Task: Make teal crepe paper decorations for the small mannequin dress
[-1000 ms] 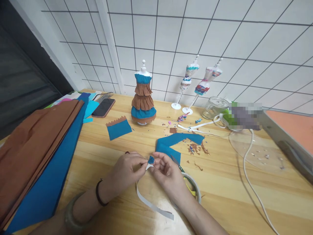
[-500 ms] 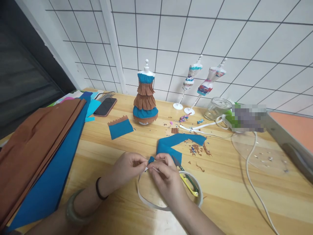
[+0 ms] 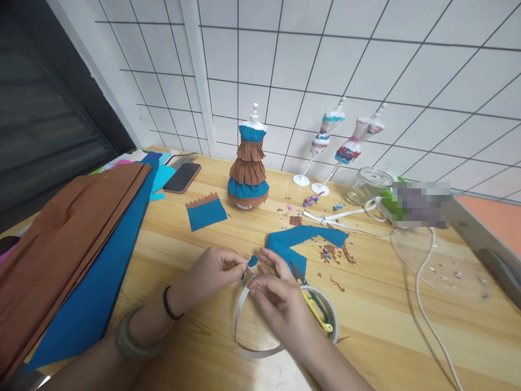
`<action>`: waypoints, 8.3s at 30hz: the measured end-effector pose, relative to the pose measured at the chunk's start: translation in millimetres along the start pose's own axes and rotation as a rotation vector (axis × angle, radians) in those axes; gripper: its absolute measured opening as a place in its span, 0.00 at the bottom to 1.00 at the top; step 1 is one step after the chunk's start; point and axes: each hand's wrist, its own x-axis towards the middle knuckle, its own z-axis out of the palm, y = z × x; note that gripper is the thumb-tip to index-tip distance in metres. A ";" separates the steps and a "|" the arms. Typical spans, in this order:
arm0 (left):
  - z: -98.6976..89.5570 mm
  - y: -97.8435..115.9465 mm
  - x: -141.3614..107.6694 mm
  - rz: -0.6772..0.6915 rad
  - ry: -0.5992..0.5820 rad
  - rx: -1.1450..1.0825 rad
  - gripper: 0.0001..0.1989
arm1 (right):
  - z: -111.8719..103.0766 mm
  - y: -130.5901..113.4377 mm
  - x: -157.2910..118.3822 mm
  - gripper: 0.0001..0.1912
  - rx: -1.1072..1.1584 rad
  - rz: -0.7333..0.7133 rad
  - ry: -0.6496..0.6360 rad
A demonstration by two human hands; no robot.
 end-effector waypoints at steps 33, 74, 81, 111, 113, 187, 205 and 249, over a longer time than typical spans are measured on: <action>1.0 -3.1 2.2 -0.171 -0.147 -0.476 0.10 | 5.4 7.3 -0.9 0.07 0.011 -0.082 0.163; -2.2 -6.0 2.2 -0.300 -0.203 -0.641 0.10 | -58.0 14.1 35.4 0.11 0.125 0.374 0.289; -3.0 -3.9 2.8 -0.319 -0.198 -0.635 0.10 | -53.0 33.4 74.2 0.16 -0.118 0.362 0.051; -8.9 -3.6 4.9 -0.332 -0.196 -0.693 0.14 | -36.2 9.1 -47.4 0.10 -1.085 0.122 -0.115; -8.7 -4.3 4.8 -0.338 -0.196 -0.695 0.14 | -36.8 7.9 -46.8 0.10 -1.061 0.140 -0.110; -22.4 3.1 -3.2 -0.073 -0.276 -0.362 0.14 | -62.9 -63.8 39.9 0.20 -0.589 0.257 -0.465; -22.0 1.3 -4.8 -0.059 -0.370 -0.394 0.14 | -59.6 -59.9 41.7 0.17 -0.673 0.190 -0.516; -22.5 -4.1 -1.2 -0.097 -0.308 -0.303 0.18 | -54.2 -50.8 35.3 0.15 -0.616 0.236 -0.494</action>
